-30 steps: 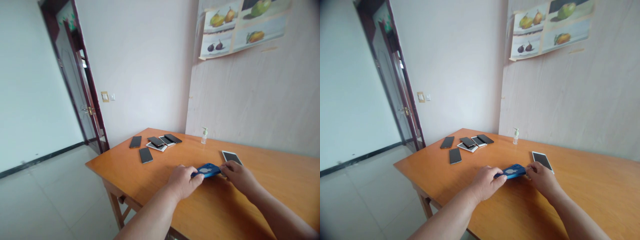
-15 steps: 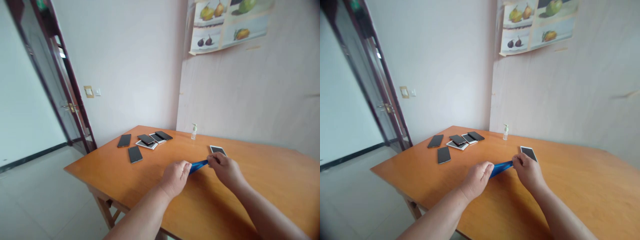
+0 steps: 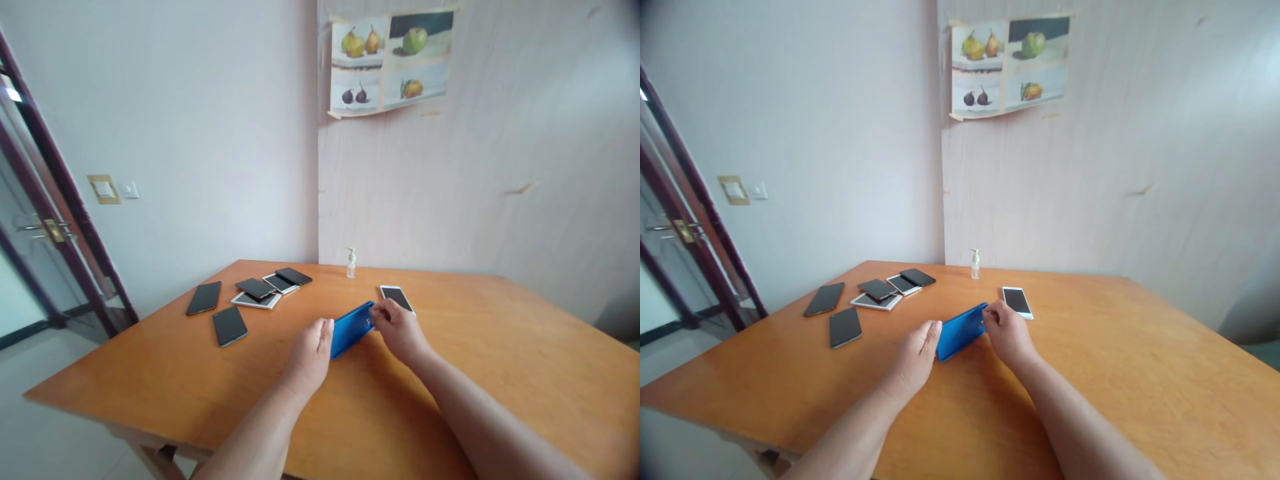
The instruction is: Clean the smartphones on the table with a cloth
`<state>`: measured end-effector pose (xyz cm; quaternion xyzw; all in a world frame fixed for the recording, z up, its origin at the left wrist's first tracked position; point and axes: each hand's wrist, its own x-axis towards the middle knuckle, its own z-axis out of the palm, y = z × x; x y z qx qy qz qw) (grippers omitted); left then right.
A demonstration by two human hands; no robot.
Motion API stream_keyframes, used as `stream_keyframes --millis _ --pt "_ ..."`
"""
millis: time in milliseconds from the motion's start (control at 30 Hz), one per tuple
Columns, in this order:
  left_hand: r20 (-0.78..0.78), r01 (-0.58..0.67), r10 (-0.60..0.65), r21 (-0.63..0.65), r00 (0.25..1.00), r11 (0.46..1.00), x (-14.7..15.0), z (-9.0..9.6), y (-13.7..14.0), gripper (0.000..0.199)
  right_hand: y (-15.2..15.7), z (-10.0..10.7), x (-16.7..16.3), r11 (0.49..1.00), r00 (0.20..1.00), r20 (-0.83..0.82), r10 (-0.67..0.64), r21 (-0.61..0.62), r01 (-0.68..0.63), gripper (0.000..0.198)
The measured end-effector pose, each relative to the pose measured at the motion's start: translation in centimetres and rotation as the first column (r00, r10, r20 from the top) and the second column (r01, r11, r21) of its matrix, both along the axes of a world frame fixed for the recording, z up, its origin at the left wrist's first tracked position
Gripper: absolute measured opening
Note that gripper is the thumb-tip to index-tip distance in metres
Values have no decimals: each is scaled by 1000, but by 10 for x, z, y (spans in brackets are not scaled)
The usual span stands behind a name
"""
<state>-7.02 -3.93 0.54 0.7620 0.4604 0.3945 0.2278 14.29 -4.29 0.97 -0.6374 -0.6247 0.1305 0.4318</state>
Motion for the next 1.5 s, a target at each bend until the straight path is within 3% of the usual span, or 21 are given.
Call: stream_keyframes --millis 67,233,367,467,600,767,967,1133,1300,1367,1500 --pt "61 -54 60 -92 996 994 -1 -2 5 46 6 -3 16 996 998 26 -49 -76 51 22" --pt "267 -117 200 -299 943 947 -5 -6 13 43 6 -1 18 977 996 81 39 -213 -21 27" --pt "372 -131 268 -353 889 926 -5 -11 20 36 9 3 31 951 967 202 -154 -236 200 42" --pt "433 -123 298 -387 851 914 -4 -14 23 28 14 2 50 894 910 258 -324 -230 384 49" --pt "446 -89 271 -388 853 917 -4 -15 23 22 20 -8 55 818 835 325 -444 -234 526 63" --pt "332 -97 225 -359 916 928 -4 -17 24 19 28 -21 41 796 795 420 -438 -230 560 85" --pt "300 -74 156 -268 941 961 -2 -22 25 17 36 -23 45 786 809 392 -439 -269 556 57" --pt "326 -41 137 -285 936 958 -2 -19 24 16 33 -14 53 808 855 224 -468 -283 516 48" --pt "341 -55 189 -367 921 929 -1 -13 22 15 23 0 63 859 869 -157 -469 -308 408 58" --pt "356 -48 193 -378 915 925 -1 -11 21 14 20 4 63 890 841 -345 -417 -340 302 54" --pt "410 -25 190 -375 892 927 0 -10 20 14 17 9 57 913 712 -620 -330 -400 75 49"
